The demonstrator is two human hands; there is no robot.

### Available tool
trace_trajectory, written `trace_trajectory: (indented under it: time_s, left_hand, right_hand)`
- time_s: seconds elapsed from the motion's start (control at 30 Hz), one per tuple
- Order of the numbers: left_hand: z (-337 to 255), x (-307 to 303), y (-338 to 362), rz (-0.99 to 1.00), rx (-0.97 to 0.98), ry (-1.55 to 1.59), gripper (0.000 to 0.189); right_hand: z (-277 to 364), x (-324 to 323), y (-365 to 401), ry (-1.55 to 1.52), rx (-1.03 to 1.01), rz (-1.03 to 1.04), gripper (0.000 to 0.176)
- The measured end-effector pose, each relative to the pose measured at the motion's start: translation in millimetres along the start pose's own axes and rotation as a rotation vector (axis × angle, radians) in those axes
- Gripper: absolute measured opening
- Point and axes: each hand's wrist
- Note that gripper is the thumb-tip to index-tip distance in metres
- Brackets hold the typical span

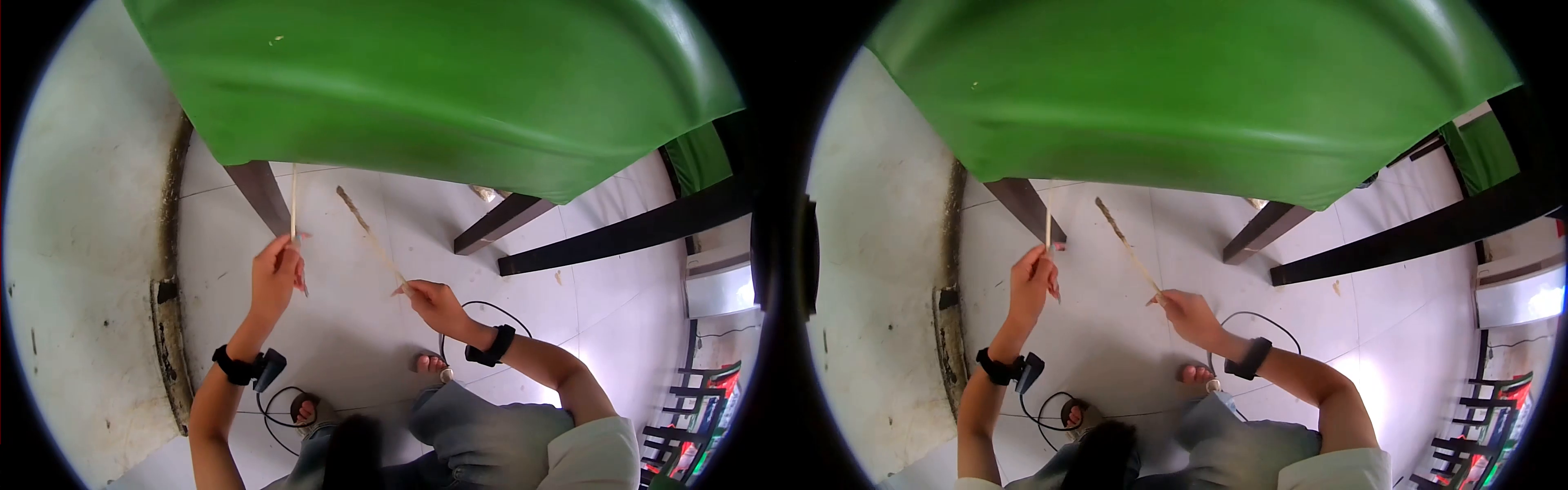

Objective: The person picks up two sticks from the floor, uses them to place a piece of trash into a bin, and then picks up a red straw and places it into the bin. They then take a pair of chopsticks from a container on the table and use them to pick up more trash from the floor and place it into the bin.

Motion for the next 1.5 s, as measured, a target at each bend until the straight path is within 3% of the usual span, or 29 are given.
trace_trajectory:
  time_s: [0.13,0.23,0.37,0.47,0.57,0.73,0.87,0.97,1.17,1.37,1.5]
  left_hand:
    - [-40.8,11.3,-23.4,0.011,0.258,-0.058,0.022]
    - [-58.4,32.8,-31.0,0.077,0.282,-0.162,0.021]
    - [-57.1,53.8,-33.5,0.100,0.287,-0.208,0.019]
    - [-41.6,60.1,-24.4,0.366,0.561,-0.589,0.017]
    - [-31.7,58.9,-10.3,0.471,0.292,-0.501,0.015]
    - [-3.3,26.9,-0.3,0.320,0.025,-0.356,0.014]
    - [35.4,3.3,10.4,0.295,-0.275,-0.045,0.014]
    - [51.0,2.2,28.2,0.308,-0.439,-0.004,0.014]
    - [86.2,23.1,61.0,0.478,-0.439,0.182,0.016]
    - [81.1,38.7,66.4,0.555,-0.266,0.164,0.014]
    - [74.4,35.0,67.2,0.563,-0.266,0.134,0.018]
  right_hand:
    - [-26.4,-1.0,8.5,-0.059,0.042,-0.041,0.021]
    - [-47.2,2.3,5.3,-0.121,-0.078,-0.149,0.020]
    - [-49.4,0.8,1.4,-0.117,0.013,-0.172,0.019]
    - [-44.4,1.7,-0.1,-0.144,0.107,-0.160,0.020]
    - [-47.6,7.4,-1.3,-0.156,0.107,-0.124,0.019]
    - [-49.9,12.1,-0.8,-0.161,0.125,-0.046,0.021]
    - [-46.1,16.2,-0.1,-0.421,0.234,-0.030,0.018]
    - [-45.6,25.6,-1.2,-0.552,0.264,-0.035,0.014]
    - [-26.0,43.7,-5.7,-0.626,0.233,0.235,0.017]
    - [-0.8,54.4,-8.3,-0.658,0.313,0.236,0.021]
    - [-1.6,57.0,-9.7,-0.628,0.402,0.212,0.021]
Point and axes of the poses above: each hand's wrist, its own y-axis away from the middle knuckle, its own x-axis out of the palm, z = x × y, and after that the axes turned 6 degrees about z, right-handed
